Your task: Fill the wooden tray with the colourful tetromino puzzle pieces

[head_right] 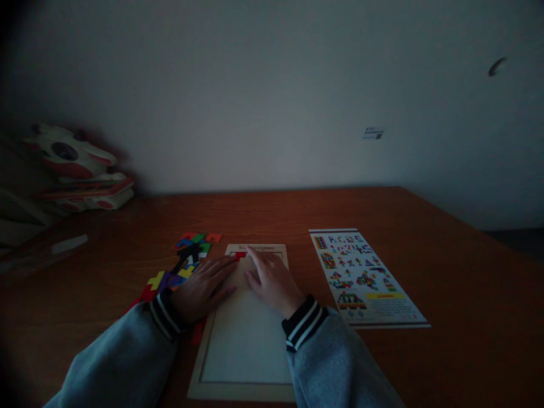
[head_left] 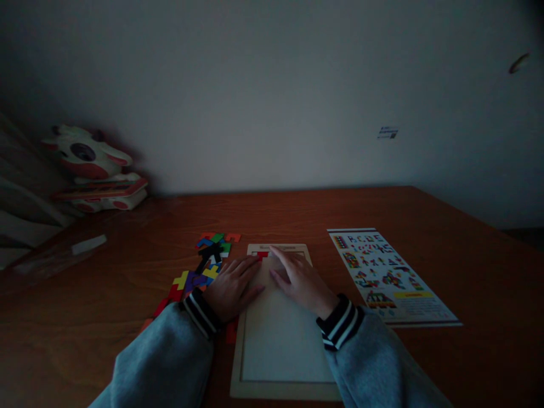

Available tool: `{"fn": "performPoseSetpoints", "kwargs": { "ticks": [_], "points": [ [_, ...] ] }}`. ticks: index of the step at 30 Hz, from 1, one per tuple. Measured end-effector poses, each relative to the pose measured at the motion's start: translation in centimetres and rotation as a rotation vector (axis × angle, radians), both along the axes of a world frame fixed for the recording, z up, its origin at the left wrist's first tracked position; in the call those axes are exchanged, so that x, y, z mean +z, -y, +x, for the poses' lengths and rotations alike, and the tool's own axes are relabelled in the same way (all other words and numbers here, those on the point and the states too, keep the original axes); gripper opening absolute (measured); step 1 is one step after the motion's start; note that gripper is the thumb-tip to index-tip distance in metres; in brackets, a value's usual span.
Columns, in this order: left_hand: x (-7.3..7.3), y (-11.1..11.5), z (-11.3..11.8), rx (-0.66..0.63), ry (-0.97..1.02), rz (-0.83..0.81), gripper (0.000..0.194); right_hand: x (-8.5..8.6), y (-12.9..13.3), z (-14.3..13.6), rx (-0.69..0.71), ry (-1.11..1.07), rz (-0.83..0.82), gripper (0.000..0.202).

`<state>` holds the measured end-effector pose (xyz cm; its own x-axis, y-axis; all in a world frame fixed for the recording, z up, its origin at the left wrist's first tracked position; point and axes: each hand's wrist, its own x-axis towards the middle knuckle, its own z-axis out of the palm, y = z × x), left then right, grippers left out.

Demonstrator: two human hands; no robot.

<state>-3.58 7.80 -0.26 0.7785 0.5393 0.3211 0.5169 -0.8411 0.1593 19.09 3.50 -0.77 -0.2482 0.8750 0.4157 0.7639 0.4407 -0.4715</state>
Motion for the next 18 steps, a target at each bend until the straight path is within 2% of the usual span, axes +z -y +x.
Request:
{"fn": "performPoseSetpoints", "kwargs": {
  "ticks": [4, 18],
  "points": [
    [-0.24, 0.03, 0.01, 0.010, -0.013, -0.005, 0.050, -0.30, -0.03, 0.04, 0.056, -0.016, 0.001, 0.057],
    [-0.38, -0.08, 0.00, -0.009, 0.028, 0.011, 0.048, -0.03, -0.04, 0.01, 0.068, -0.005, -0.001, 0.049]
  ]
}}
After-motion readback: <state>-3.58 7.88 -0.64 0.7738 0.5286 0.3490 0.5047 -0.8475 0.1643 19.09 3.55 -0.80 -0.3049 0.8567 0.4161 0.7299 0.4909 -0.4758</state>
